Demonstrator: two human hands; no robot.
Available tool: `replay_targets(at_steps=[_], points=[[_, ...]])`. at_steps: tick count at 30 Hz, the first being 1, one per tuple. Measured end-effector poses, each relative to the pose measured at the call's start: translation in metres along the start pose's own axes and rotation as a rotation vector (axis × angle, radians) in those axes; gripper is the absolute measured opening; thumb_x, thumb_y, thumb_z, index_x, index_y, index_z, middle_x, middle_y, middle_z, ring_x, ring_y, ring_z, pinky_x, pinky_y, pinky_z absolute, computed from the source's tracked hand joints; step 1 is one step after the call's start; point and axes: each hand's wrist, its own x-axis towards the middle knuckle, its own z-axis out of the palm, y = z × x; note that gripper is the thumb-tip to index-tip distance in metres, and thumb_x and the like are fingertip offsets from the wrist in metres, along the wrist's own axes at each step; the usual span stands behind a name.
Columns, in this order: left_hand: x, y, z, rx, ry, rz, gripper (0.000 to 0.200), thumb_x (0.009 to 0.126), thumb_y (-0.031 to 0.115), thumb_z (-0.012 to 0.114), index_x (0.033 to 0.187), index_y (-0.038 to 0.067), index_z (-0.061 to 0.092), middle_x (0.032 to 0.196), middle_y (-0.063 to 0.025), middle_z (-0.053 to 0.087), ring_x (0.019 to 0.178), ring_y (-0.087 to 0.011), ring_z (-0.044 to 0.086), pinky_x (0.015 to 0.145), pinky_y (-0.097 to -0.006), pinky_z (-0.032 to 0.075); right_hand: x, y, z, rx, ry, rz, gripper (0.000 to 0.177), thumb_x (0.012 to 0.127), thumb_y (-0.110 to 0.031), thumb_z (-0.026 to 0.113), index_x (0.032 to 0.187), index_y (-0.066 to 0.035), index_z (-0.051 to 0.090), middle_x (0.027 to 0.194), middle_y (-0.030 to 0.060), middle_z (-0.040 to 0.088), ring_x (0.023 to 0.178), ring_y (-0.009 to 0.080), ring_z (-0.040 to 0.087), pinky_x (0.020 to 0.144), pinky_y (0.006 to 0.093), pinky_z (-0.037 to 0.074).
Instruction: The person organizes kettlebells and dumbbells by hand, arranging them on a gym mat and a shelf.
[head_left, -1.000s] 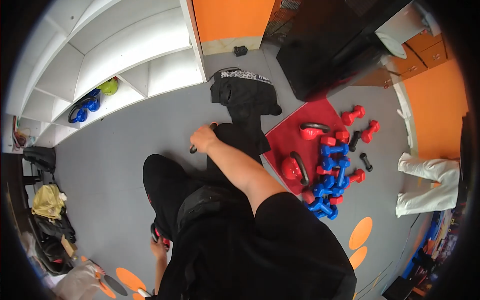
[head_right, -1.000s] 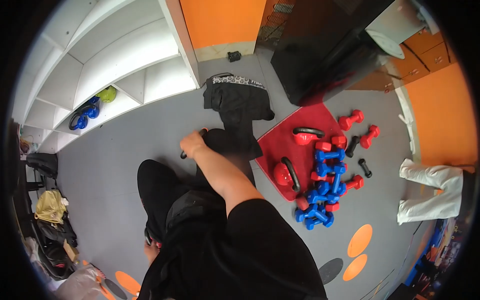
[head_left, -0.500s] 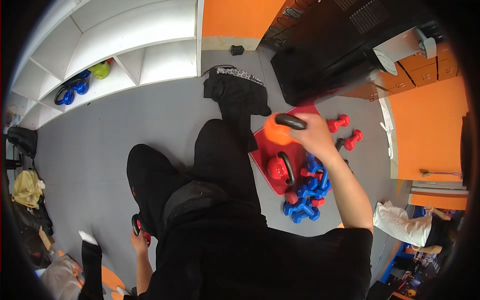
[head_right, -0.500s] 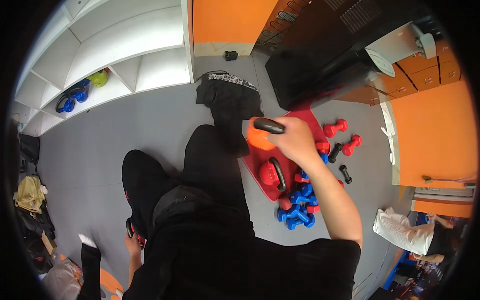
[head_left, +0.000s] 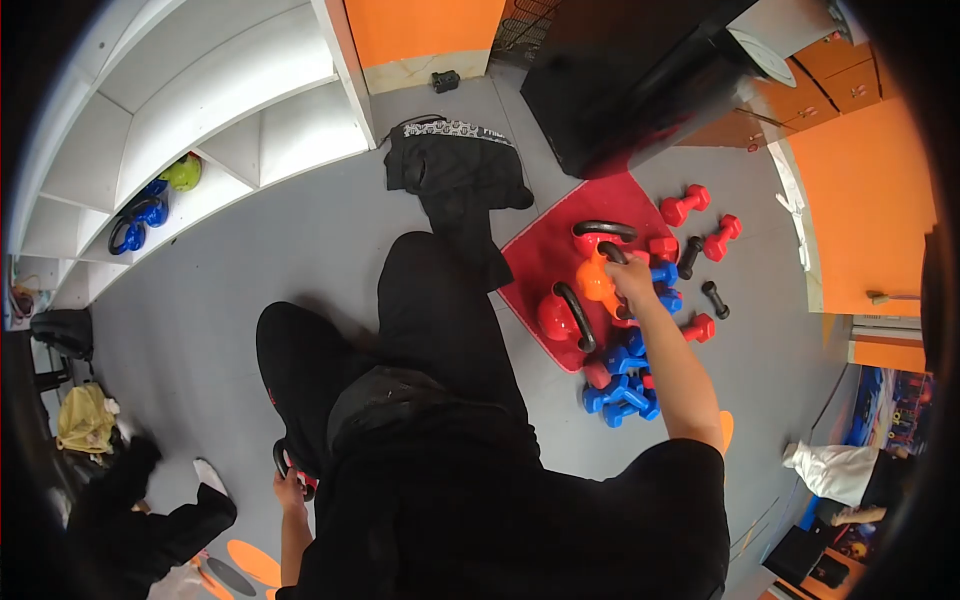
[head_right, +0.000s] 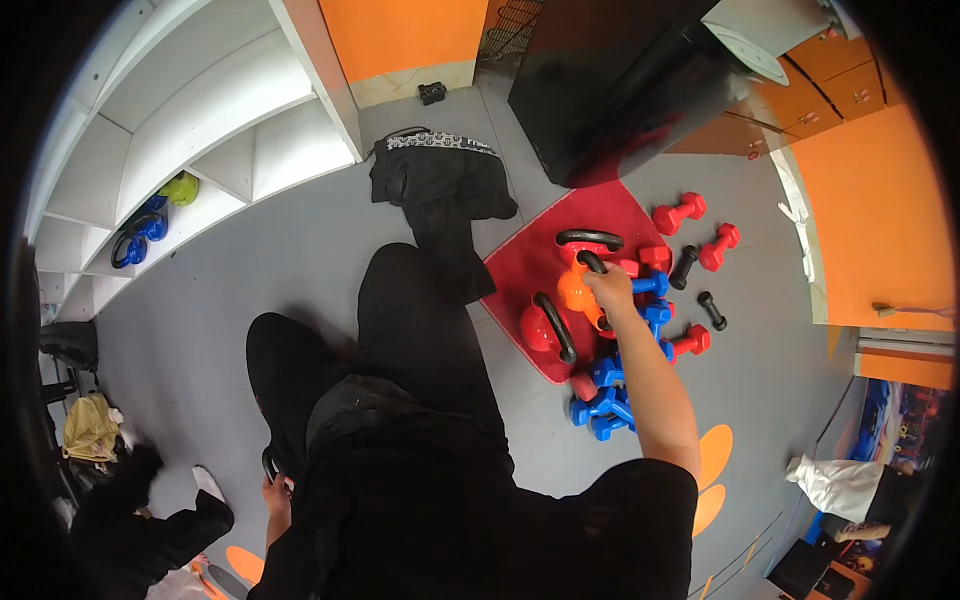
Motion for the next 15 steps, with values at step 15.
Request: replay_targets(at_steps=[15], points=[[-0.007, 0.071, -0.003, 0.031, 0.081, 0.060, 0.018, 0.085, 0.022, 0.064, 0.078, 0.007, 0.055, 0.058, -0.0012, 0.049, 0.043, -0.0134, 0.047, 0.040, -0.0322, 0.036, 0.032, 0.094, 0.029, -0.306, 0.414, -0.223, 0.053, 0.079, -0.022, 0.080, 0.124, -0.002, 0.058, 0.102, 0.0157, 0.065, 0.095, 0.0270, 0.065, 0.078, 0.0421, 0.052]])
